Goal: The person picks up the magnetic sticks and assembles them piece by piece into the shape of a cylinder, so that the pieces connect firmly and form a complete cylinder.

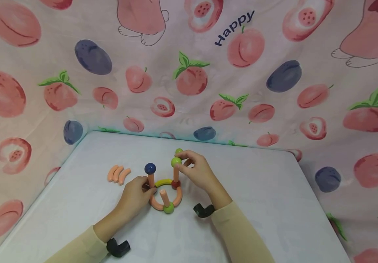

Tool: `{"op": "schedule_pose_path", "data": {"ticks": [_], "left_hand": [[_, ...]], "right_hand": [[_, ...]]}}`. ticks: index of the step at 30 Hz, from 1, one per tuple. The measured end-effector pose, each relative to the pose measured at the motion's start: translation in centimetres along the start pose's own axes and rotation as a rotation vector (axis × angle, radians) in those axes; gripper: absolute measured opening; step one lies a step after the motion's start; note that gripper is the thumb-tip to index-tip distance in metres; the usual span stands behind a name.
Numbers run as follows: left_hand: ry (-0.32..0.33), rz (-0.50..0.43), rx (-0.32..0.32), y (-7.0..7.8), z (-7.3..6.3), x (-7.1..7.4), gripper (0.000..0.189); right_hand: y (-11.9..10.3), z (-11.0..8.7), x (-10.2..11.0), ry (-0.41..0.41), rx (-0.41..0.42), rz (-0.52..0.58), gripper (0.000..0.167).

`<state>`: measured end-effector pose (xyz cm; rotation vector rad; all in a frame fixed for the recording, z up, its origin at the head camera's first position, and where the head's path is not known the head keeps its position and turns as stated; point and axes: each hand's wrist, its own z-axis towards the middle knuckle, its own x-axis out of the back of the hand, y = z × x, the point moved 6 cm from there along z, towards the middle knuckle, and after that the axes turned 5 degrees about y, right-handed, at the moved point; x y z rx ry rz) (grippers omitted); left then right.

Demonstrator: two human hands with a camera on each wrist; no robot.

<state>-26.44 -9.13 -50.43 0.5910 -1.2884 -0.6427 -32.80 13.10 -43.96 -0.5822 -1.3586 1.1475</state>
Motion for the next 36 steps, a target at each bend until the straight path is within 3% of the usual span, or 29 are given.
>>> {"op": "schedule_pose_path", "data": {"ticks": [10, 15, 20, 27, 36], "left_hand": [[-0.070, -0.067, -0.003, -0.4, 0.2, 0.0, 0.015], [-0.084, -0.087, 0.008, -0.3, 0.1, 0.0, 0.016], [-0.083, -0.077, 0.021, -0.2, 0.0, 0.1, 0.017], [-0.086, -0.058, 0.038, -0.2, -0.1, 0.2, 0.016], [-0.087, -0.046, 0.034, 0.1, -0.3, 0.2, 0.015]], "right_hand": [[0.0, -0.3, 0.0, -0.021, -0.013, -0.020, 0.043], [1.7, -0.8, -0.5, -0.039, -0.113, -0.063, 0.051], [4.2, -1.1, -2.0, -0.076, -0.214, -0.153, 0.040], [5.5, -1.2, -3.5, -0.075, -0.196, -0.194, 0.029], [5.6, -1.2, -4.0, -0.086, -0.184, -0.201, 0.016]]}}
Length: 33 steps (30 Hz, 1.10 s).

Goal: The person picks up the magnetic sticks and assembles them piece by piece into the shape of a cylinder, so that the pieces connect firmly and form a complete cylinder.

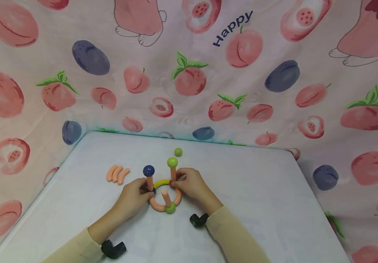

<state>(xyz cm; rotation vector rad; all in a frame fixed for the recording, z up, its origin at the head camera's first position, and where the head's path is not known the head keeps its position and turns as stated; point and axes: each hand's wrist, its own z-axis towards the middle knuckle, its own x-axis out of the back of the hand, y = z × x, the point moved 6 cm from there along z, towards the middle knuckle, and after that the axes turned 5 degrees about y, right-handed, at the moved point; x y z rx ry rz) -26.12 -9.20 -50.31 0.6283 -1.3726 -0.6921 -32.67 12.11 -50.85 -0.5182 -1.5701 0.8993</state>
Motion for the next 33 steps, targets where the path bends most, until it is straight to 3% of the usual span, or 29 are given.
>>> {"op": "schedule_pose_path", "data": {"ticks": [14, 33], "left_hand": [[-0.001, -0.001, 0.001, 0.1, -0.9, -0.1, 0.018], [-0.059, -0.020, 0.048, 0.3, -2.0, -0.6, 0.024]], "right_hand": [[0.0, 0.8, -0.1, -0.018, -0.034, 0.010, 0.013], [-0.2, 1.8, -0.8, -0.094, 0.028, 0.043, 0.012]]}}
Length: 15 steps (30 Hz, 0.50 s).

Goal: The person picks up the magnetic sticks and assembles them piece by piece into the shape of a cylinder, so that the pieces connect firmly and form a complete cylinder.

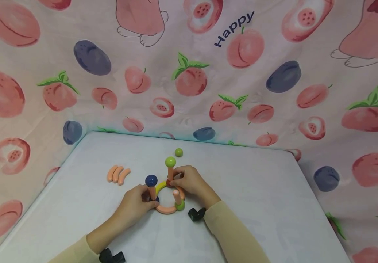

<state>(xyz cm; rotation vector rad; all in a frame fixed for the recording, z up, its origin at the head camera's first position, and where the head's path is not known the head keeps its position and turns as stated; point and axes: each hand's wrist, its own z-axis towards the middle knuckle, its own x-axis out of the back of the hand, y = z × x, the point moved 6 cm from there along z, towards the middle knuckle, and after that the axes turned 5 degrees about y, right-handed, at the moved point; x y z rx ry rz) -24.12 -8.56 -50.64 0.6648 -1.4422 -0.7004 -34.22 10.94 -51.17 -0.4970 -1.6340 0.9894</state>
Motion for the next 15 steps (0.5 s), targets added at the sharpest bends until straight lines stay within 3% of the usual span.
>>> {"op": "schedule_pose_path", "data": {"ticks": [7, 10, 15], "left_hand": [[-0.027, -0.083, 0.066, -0.4, 0.2, 2.3, 0.031], [0.009, -0.110, 0.079, -0.7, 0.8, 4.0, 0.033], [0.102, -0.064, 0.067, -1.4, 2.5, 6.7, 0.035]], "right_hand": [[-0.1, 0.0, -0.2, -0.037, 0.003, 0.038, 0.007], [0.1, 0.1, -0.1, -0.033, 0.004, 0.024, 0.007], [0.2, 0.2, -0.1, -0.030, 0.004, 0.021, 0.008]]}}
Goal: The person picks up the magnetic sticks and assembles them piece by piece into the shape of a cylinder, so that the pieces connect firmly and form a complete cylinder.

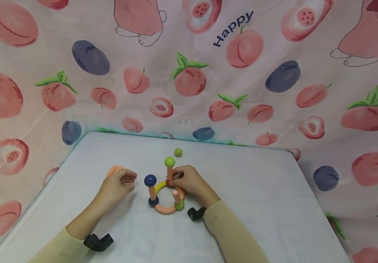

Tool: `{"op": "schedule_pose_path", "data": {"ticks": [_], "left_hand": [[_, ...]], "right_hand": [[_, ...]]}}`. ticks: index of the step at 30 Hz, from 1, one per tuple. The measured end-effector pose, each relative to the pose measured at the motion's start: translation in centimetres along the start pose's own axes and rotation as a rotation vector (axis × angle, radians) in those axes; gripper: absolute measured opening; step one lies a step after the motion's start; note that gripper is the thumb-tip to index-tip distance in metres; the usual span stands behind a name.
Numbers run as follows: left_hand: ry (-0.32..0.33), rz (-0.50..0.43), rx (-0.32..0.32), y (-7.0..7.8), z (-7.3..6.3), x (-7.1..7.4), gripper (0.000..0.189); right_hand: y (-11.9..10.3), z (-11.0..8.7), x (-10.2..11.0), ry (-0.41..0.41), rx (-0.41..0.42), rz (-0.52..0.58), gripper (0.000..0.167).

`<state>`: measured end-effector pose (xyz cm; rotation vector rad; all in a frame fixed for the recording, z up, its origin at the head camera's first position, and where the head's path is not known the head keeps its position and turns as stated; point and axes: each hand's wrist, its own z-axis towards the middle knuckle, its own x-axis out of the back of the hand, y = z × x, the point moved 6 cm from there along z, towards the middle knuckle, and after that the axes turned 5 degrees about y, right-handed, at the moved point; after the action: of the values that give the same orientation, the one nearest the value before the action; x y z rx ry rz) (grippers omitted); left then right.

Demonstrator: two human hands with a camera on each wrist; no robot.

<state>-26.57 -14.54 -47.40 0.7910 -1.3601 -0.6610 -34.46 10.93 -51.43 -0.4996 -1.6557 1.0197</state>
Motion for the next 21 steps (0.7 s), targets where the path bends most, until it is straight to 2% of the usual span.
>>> {"op": "schedule_pose_path", "data": {"ticks": [6, 11, 16, 21], "left_hand": [[0.098, 0.062, 0.009, -1.2, 2.1, 1.9, 0.035], [0.149, 0.125, 0.031, -2.3, 3.4, 2.4, 0.035], [0.139, 0.194, 0.041, -2.9, 4.1, 1.9, 0.036], [0.077, 0.350, 0.007, -2.5, 4.1, 0.6, 0.030]], "right_hand": [[0.1, 0.0, 0.0, 0.001, -0.016, 0.011, 0.013], [0.2, 0.0, -0.1, -0.003, -0.035, 0.029, 0.013], [0.2, 0.0, -0.1, 0.005, -0.046, 0.025, 0.014], [0.3, 0.0, -0.1, 0.004, -0.048, 0.034, 0.014]]}}
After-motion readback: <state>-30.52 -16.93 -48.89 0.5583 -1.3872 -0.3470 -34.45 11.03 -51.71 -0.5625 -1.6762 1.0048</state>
